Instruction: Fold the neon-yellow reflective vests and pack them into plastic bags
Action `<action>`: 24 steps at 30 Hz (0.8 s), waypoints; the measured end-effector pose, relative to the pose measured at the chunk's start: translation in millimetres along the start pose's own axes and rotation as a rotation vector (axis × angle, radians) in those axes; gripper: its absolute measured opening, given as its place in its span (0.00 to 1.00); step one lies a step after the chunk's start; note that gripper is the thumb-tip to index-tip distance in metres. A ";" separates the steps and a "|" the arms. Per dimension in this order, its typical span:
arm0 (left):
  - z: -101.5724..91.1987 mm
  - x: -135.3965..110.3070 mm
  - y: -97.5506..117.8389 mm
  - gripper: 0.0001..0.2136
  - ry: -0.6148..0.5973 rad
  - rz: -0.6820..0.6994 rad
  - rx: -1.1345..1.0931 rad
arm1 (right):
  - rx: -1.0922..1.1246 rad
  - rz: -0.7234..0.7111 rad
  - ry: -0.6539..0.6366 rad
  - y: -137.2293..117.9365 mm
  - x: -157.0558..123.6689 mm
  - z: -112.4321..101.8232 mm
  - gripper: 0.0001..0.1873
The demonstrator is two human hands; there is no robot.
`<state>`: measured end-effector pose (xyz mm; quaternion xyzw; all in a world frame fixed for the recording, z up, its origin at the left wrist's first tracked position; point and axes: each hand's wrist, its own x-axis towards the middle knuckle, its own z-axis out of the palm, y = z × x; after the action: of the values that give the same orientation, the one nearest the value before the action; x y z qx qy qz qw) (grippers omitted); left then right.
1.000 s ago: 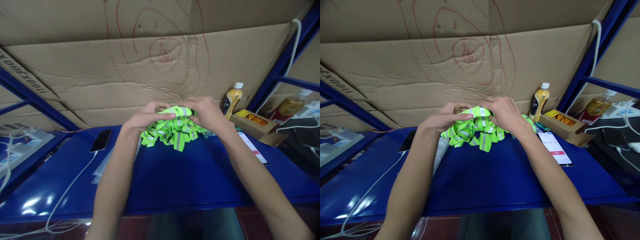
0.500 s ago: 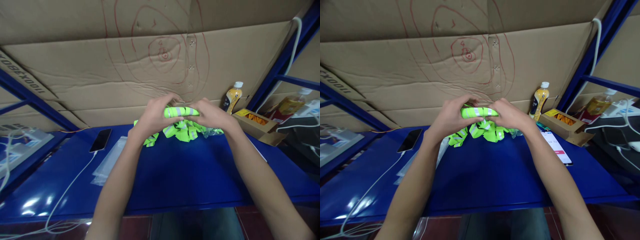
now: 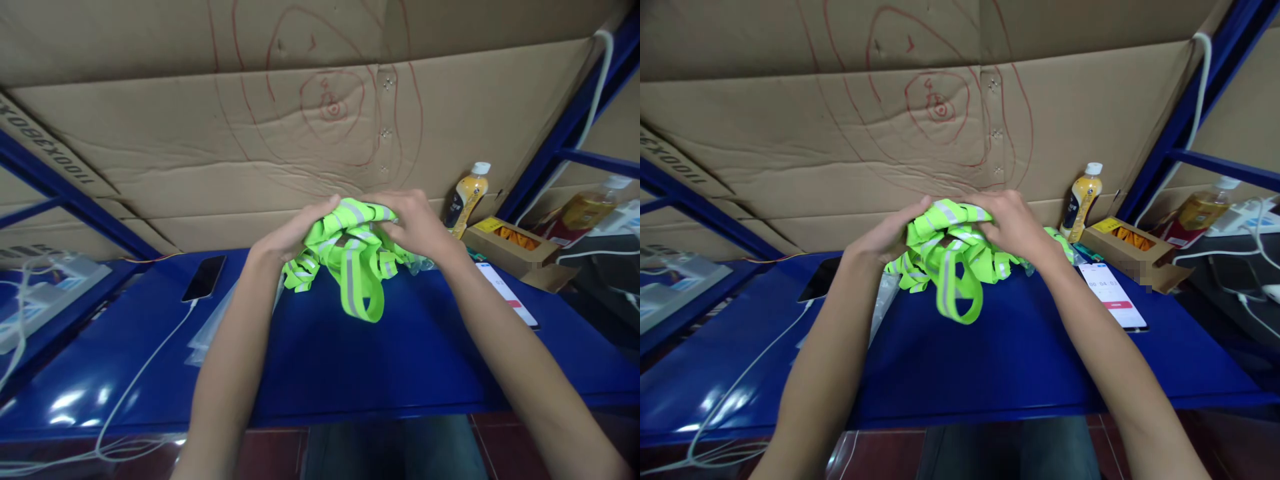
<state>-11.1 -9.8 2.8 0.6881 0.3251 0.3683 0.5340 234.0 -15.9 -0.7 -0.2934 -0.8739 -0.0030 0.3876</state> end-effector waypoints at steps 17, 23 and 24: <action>-13.8 -12.7 15.2 0.23 -0.002 0.169 0.480 | 0.698 0.483 0.074 0.2 1.9 -7.0 0.26; -26.4 -16.1 17.9 0.19 0.013 0.066 0.745 | 0.895 0.578 0.121 -2.6 6.0 -0.5 0.28; -27.9 -17.1 17.3 0.20 0.011 0.068 0.757 | 0.917 0.583 0.097 -3.7 5.9 -1.8 0.27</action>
<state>-42.9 -14.2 21.4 0.8452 0.4180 0.2433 0.2275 230.2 -16.4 5.3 -0.3240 -0.6493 0.4721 0.5006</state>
